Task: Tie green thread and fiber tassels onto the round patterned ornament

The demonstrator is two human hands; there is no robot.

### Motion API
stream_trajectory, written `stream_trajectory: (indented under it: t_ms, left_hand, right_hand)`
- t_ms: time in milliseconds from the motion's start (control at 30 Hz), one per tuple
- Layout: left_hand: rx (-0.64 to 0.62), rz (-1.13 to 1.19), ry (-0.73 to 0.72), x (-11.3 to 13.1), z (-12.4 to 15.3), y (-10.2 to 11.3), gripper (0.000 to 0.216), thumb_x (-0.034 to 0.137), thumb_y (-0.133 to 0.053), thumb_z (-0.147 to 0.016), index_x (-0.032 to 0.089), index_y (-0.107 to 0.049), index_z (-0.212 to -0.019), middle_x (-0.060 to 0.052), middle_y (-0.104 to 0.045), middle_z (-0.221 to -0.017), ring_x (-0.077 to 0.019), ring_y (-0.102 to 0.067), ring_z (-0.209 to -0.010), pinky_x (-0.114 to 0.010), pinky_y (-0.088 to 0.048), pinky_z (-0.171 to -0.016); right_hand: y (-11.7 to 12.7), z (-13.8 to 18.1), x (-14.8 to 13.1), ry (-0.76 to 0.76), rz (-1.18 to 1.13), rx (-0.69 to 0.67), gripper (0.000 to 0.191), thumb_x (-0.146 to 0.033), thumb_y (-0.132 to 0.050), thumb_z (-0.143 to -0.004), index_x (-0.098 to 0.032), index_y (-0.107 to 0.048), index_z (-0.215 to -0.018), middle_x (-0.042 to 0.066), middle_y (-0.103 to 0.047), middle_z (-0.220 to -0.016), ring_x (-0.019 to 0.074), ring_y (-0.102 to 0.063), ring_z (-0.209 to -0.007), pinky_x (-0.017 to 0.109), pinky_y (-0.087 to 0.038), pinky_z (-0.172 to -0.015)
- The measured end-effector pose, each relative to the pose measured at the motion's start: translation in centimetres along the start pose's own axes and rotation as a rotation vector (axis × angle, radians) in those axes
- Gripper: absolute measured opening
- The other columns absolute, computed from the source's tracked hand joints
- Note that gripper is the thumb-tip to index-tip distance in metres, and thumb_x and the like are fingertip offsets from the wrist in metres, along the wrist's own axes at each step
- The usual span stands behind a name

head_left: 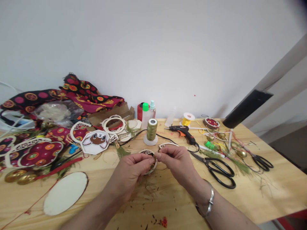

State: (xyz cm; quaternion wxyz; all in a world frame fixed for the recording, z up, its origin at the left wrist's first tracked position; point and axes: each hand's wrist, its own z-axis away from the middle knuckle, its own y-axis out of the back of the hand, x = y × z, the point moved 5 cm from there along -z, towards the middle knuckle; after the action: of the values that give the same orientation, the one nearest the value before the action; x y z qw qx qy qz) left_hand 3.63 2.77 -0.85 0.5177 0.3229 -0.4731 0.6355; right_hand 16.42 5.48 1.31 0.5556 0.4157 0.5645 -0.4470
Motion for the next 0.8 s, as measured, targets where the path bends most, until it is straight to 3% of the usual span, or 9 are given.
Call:
stream_trajectory:
  t_ms: [233, 400, 600, 800]
  left_hand:
    - [0.077, 0.026, -0.027, -0.1, -0.2, 0.5, 0.016, 0.028, -0.072, -0.061, 0.013, -0.068, -0.060, 0.007, -0.042, -0.041, -0.0052, -0.032, -0.045, -0.018, -0.026, -0.047]
    - [0.089, 0.007, -0.061, 0.0, -0.4, 0.6, 0.015, 0.028, -0.070, -0.063, 0.014, -0.066, -0.058, 0.006, -0.044, -0.042, -0.0062, -0.035, -0.045, -0.018, -0.026, -0.047]
    - [0.089, -0.018, -0.064, -0.3, -0.4, 0.6, 0.019, 0.029, -0.069, -0.064, 0.014, -0.062, -0.054, 0.006, -0.043, -0.043, -0.0067, -0.033, -0.046, -0.019, -0.024, -0.046]
    - [0.079, -0.041, -0.070, -0.4, -0.3, 0.7, 0.018, 0.030, -0.069, -0.065, 0.014, -0.065, -0.058, 0.006, -0.045, -0.046, -0.0075, -0.036, -0.049, -0.019, -0.028, -0.049]
  right_hand:
    - [-0.5, -0.3, 1.5, -0.114, -0.060, -0.062, 0.013, -0.026, -0.069, -0.065, -0.013, -0.066, -0.063, -0.004, -0.052, -0.051, 0.0041, -0.032, -0.043, 0.020, -0.024, -0.042]
    - [-0.6, -0.4, 2.4, -0.159, -0.146, 0.003, 0.020, -0.028, -0.075, -0.058, -0.013, -0.063, -0.062, -0.005, -0.050, -0.048, 0.0035, -0.032, -0.041, 0.020, -0.022, -0.041]
    - [-0.6, -0.3, 2.4, -0.161, -0.245, 0.043, 0.021, -0.025, -0.075, -0.057, -0.013, -0.058, -0.058, -0.006, -0.050, -0.046, 0.0035, -0.034, -0.041, 0.019, -0.023, -0.041]
    - [-0.6, -0.2, 1.9, -0.132, -0.204, 0.044, 0.015, -0.022, -0.071, -0.060, -0.014, -0.059, -0.057, -0.006, -0.050, -0.047, 0.0047, -0.036, -0.044, 0.019, -0.028, -0.043]
